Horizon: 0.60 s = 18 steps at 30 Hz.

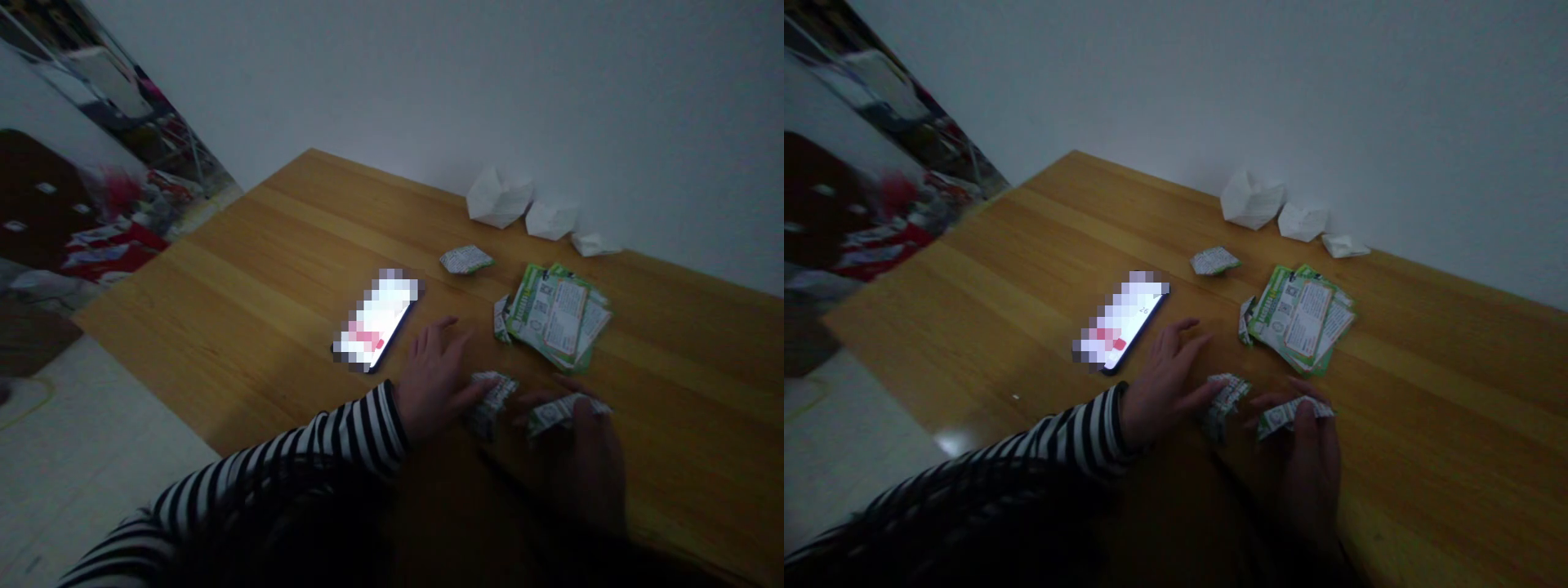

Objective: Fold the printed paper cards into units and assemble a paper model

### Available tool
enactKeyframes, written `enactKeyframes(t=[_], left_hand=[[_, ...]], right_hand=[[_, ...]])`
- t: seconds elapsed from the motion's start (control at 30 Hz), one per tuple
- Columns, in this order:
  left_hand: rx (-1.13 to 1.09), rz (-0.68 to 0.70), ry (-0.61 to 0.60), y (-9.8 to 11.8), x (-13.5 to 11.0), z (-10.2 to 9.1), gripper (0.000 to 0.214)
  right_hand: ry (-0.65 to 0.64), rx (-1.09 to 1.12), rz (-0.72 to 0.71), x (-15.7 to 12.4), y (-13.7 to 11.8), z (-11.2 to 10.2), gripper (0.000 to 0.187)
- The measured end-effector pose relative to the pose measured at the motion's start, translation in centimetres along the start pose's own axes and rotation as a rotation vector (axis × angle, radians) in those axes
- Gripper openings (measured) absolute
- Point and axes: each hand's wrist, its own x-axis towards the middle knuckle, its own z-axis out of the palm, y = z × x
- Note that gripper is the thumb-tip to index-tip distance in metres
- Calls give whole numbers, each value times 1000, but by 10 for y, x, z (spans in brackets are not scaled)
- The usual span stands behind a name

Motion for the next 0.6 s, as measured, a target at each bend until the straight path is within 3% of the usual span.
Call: enactKeyframes(t=[0.07, 0.17, 0.3, 0.43, 0.6], left_hand=[[-15, 38, -136, 0, -1, 3, 61], [-98, 91, -245, 5, -7, 11, 49], [-362, -52, -312, 10, -9, 13, 39], [-714, -216, -224, 10, -4, 9, 27], [-934, -245, -84, 12, -3, 12, 36]], right_hand=[[29, -2, 25, 2, 5, 0, 44], [-1, -86, 14, 4, 8, -3, 47], [-157, -12, 118, 2, 1, -3, 42], [-214, 284, 195, -3, -10, 7, 37], [-293, 394, 186, -8, -12, 7, 46]])
